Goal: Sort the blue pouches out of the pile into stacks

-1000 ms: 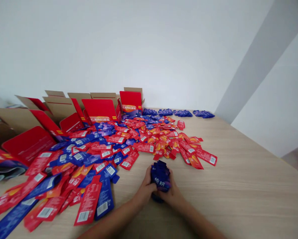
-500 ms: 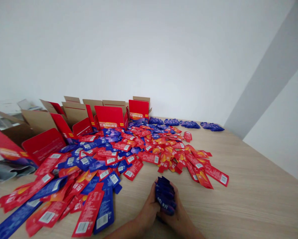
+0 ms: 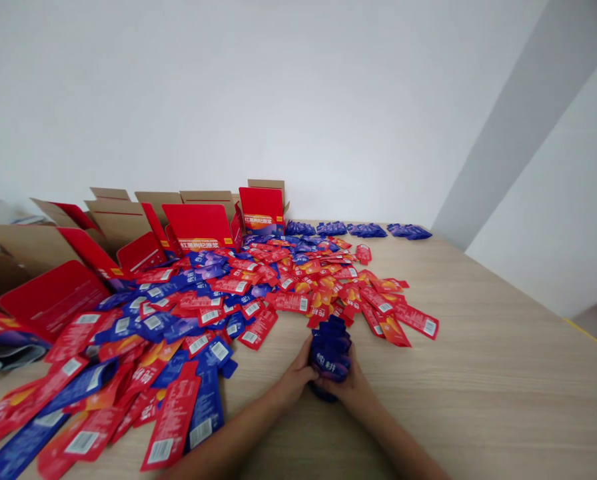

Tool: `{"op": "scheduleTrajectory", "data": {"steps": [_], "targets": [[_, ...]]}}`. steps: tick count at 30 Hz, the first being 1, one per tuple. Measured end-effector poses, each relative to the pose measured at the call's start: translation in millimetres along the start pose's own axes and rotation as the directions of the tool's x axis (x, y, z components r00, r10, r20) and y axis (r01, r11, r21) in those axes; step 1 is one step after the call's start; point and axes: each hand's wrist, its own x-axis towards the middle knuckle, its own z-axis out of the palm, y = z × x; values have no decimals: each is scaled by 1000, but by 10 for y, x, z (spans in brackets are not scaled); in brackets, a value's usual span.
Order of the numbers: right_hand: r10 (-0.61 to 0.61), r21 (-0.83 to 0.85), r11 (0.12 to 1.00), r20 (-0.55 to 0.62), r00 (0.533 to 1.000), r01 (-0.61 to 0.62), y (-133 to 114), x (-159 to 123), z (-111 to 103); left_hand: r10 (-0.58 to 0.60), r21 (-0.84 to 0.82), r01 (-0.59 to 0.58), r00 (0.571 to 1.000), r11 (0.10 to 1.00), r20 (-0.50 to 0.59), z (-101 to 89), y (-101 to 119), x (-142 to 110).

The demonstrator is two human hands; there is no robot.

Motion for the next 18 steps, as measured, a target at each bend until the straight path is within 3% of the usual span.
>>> {"op": "scheduleTrajectory", "data": {"steps": [4, 9, 13, 18], "targets": [[-21, -61, 998, -51, 998, 18, -29, -30, -18, 49, 90, -46, 998, 995, -37, 16, -74, -38], [-229, -226, 953, -112, 967, 200, 6, -82, -81, 114, 146, -109, 993, 983, -32, 69, -204, -61], [-170, -191, 971, -121, 978, 145, 72, -33, -107, 86, 129, -78, 995, 989, -56, 56, -324, 52], [-108, -20, 994, -175, 979, 106, 260, -40, -62, 62, -33, -63, 998, 997, -27, 86, -454, 144]]}}
